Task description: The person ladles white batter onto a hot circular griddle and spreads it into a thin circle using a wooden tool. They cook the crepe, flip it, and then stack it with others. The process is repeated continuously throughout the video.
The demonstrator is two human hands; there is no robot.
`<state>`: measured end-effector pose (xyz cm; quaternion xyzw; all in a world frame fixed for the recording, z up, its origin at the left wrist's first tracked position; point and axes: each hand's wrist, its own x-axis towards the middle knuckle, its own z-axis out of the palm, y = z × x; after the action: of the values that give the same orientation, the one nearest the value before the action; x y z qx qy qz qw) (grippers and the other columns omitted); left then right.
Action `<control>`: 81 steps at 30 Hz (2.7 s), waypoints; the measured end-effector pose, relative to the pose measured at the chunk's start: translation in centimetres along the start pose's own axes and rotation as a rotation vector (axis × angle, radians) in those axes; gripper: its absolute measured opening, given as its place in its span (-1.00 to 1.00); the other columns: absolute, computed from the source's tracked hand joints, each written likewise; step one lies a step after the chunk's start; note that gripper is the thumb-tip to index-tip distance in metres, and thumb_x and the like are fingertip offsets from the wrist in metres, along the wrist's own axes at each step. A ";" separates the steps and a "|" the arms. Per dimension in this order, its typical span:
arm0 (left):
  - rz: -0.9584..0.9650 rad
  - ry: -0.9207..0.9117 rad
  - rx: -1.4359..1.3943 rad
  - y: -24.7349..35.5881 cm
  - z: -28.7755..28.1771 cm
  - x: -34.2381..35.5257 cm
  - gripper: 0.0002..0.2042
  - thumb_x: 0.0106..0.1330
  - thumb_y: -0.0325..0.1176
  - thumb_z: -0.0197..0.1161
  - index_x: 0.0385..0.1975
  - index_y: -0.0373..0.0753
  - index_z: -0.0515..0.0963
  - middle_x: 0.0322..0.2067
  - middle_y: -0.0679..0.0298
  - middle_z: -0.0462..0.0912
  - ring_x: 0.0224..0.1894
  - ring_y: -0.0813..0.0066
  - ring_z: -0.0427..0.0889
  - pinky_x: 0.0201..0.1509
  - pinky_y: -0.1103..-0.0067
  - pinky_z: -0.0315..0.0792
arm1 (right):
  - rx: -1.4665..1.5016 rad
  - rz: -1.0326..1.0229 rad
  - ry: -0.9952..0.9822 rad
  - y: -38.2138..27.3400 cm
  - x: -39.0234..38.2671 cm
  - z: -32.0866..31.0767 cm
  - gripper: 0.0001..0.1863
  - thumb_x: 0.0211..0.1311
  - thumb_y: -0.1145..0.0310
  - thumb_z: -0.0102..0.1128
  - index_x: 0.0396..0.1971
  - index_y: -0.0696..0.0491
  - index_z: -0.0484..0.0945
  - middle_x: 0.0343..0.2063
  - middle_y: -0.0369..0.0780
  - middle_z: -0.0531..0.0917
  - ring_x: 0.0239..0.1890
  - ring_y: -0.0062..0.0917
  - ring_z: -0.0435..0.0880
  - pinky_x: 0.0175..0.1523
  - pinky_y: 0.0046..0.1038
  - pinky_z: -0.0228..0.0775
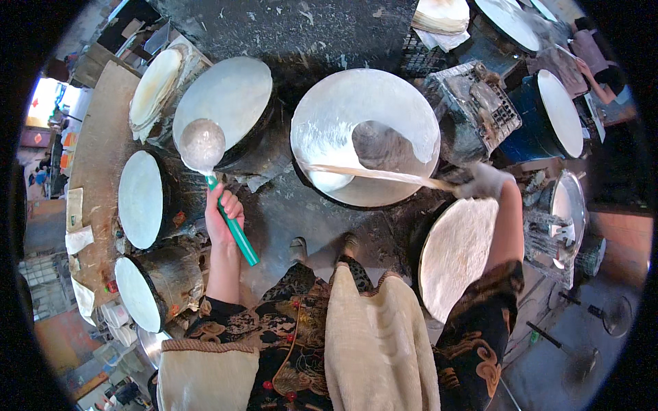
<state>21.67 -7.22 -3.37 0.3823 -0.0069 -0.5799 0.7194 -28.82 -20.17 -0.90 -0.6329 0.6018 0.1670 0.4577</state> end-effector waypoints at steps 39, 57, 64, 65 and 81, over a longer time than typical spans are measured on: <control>-0.257 -0.437 0.263 8.5 -1.4 -1.9 -0.66 0.45 -0.27 -0.14 0.19 -0.09 0.21 -0.78 0.49 0.15 -0.84 0.74 0.15 -0.85 0.75 0.11 | 0.318 0.247 0.766 -20.1 2.9 28.2 -0.63 0.27 0.08 -0.14 -0.14 0.05 0.42 -0.35 0.07 0.61 -0.22 -0.05 0.59 -0.07 -0.11 0.40; -0.370 -0.508 0.322 5.2 1.2 -1.6 -0.70 0.45 -0.26 -0.14 0.14 -0.08 0.24 -0.78 0.48 0.18 -0.86 0.74 0.16 -0.87 0.77 0.13 | 0.286 0.340 0.928 -8.3 0.6 23.2 -0.59 0.24 0.04 -0.09 -0.14 0.06 0.49 -0.32 0.04 0.61 -0.21 -0.08 0.59 -0.10 -0.14 0.40; -0.393 -0.570 0.364 4.3 2.2 -2.6 -0.65 0.45 -0.27 -0.14 0.20 -0.09 0.20 -0.78 0.49 0.15 -0.85 0.76 0.14 -0.85 0.78 0.11 | 0.311 0.186 0.800 -12.1 -0.7 25.5 -0.56 0.19 0.03 -0.03 -0.19 0.10 0.53 -0.29 0.08 0.60 -0.18 -0.04 0.57 -0.05 -0.20 0.40; -0.396 -0.584 0.377 4.3 2.2 -2.5 -0.64 0.45 -0.26 -0.14 0.22 -0.09 0.18 -0.78 0.49 0.15 -0.84 0.76 0.13 -0.85 0.78 0.11 | 0.353 0.258 0.805 -11.7 -0.8 25.6 -0.57 0.20 0.03 -0.04 -0.19 0.10 0.52 -0.30 0.07 0.60 -0.19 -0.05 0.57 -0.06 -0.18 0.40; -0.494 -0.658 0.382 2.0 4.0 -2.8 -0.65 0.44 -0.31 -0.15 0.21 -0.08 0.23 -0.80 0.47 0.19 -0.87 0.73 0.15 -0.87 0.77 0.11 | 0.408 0.526 1.008 -8.9 3.1 20.1 -0.54 0.23 0.03 -0.09 -0.09 0.09 0.49 -0.18 0.06 0.56 -0.10 -0.06 0.55 -0.03 -0.14 0.40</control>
<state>20.61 -7.00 1.81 0.2937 -0.2508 -0.8131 0.4355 -13.12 -7.69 -10.47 -0.3634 0.9008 -0.1647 0.1715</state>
